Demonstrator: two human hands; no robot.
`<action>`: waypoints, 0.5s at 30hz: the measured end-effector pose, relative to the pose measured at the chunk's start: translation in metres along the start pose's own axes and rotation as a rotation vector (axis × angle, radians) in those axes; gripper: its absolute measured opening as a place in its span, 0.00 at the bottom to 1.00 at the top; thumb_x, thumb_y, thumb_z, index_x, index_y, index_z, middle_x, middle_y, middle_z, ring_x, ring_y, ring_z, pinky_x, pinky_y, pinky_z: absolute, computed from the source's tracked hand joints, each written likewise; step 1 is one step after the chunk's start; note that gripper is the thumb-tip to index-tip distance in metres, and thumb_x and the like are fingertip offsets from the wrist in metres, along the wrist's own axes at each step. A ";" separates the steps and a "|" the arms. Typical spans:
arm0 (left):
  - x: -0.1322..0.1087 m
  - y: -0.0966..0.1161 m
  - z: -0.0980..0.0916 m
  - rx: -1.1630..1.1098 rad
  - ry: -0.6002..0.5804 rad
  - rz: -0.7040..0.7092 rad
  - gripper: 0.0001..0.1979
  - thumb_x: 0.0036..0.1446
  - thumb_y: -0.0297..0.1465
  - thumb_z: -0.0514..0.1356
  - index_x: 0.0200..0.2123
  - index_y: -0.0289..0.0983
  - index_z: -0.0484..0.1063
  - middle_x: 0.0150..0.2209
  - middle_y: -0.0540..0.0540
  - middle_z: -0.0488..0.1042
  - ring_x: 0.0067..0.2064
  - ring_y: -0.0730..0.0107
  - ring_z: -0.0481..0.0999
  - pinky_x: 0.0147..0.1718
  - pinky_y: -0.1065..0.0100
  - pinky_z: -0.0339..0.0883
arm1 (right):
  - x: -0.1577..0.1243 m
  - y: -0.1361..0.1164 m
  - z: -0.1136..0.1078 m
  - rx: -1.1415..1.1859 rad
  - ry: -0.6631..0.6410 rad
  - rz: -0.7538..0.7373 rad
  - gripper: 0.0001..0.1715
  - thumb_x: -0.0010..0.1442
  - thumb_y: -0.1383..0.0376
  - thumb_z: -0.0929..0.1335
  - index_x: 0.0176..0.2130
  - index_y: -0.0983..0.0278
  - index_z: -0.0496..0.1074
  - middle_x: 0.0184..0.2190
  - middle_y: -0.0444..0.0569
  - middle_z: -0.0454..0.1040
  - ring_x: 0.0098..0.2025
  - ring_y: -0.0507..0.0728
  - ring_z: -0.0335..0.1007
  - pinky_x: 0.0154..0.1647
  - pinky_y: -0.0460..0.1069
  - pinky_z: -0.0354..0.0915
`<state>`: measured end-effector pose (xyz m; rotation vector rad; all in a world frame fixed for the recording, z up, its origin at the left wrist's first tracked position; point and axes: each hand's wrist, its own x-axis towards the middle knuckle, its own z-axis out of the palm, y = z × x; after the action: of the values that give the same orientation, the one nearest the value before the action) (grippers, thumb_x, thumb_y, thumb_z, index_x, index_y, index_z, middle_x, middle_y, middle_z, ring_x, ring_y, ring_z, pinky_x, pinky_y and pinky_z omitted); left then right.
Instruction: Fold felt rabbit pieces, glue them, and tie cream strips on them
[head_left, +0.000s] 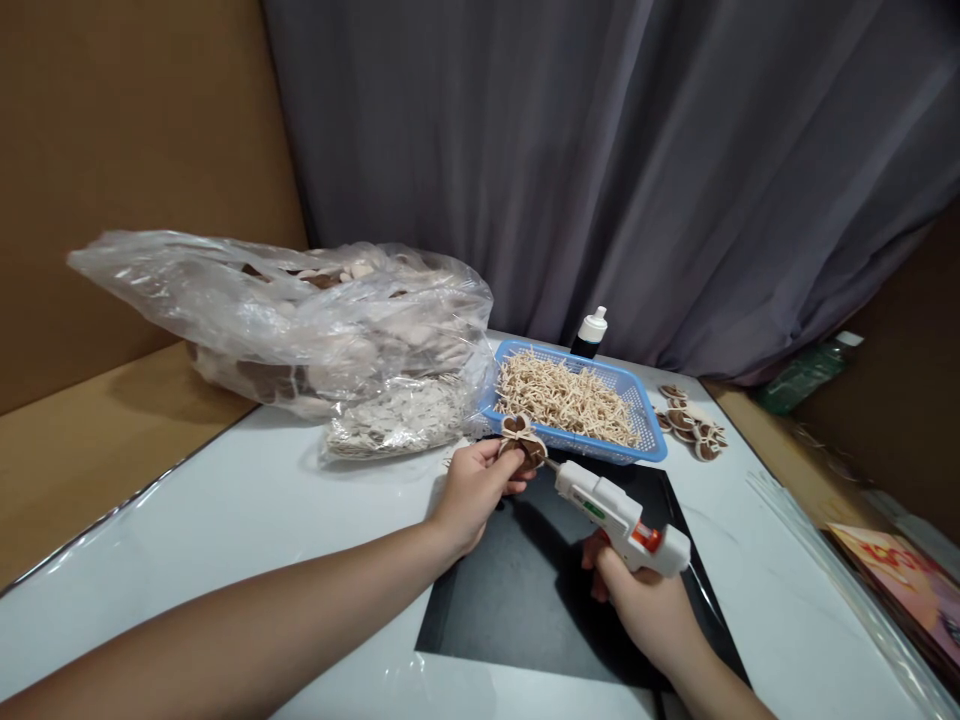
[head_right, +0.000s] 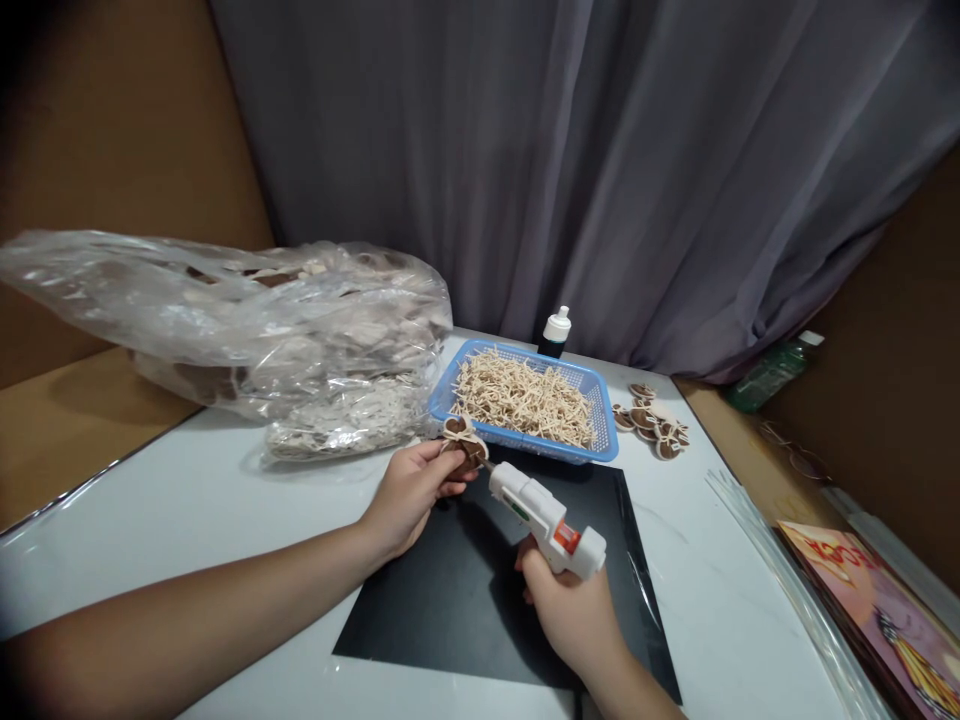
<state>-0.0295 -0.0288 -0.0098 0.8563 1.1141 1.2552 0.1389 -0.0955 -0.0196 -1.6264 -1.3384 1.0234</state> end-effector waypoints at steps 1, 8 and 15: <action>0.000 0.000 0.000 0.001 -0.002 -0.001 0.07 0.47 0.31 0.61 0.28 0.33 0.76 0.26 0.47 0.76 0.27 0.76 0.74 0.23 0.79 0.64 | 0.000 0.000 0.000 -0.001 0.000 -0.003 0.10 0.47 0.62 0.62 0.20 0.64 0.66 0.13 0.41 0.64 0.18 0.52 0.63 0.21 0.45 0.59; 0.000 0.000 0.000 -0.015 -0.013 0.002 0.08 0.46 0.32 0.62 0.28 0.33 0.76 0.27 0.46 0.77 0.28 0.75 0.74 0.23 0.78 0.64 | 0.000 0.000 -0.002 -0.002 -0.033 0.007 0.09 0.47 0.63 0.62 0.21 0.64 0.67 0.13 0.42 0.65 0.18 0.53 0.64 0.20 0.45 0.60; 0.000 0.002 0.000 -0.024 0.014 -0.003 0.09 0.44 0.33 0.64 0.29 0.33 0.77 0.28 0.46 0.78 0.29 0.74 0.75 0.24 0.78 0.66 | 0.003 -0.009 -0.005 0.083 -0.060 0.013 0.07 0.45 0.65 0.61 0.20 0.64 0.65 0.14 0.41 0.64 0.18 0.51 0.63 0.22 0.45 0.60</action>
<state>-0.0303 -0.0286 -0.0083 0.8284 1.1092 1.2712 0.1406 -0.0916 -0.0100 -1.5552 -1.3083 1.1286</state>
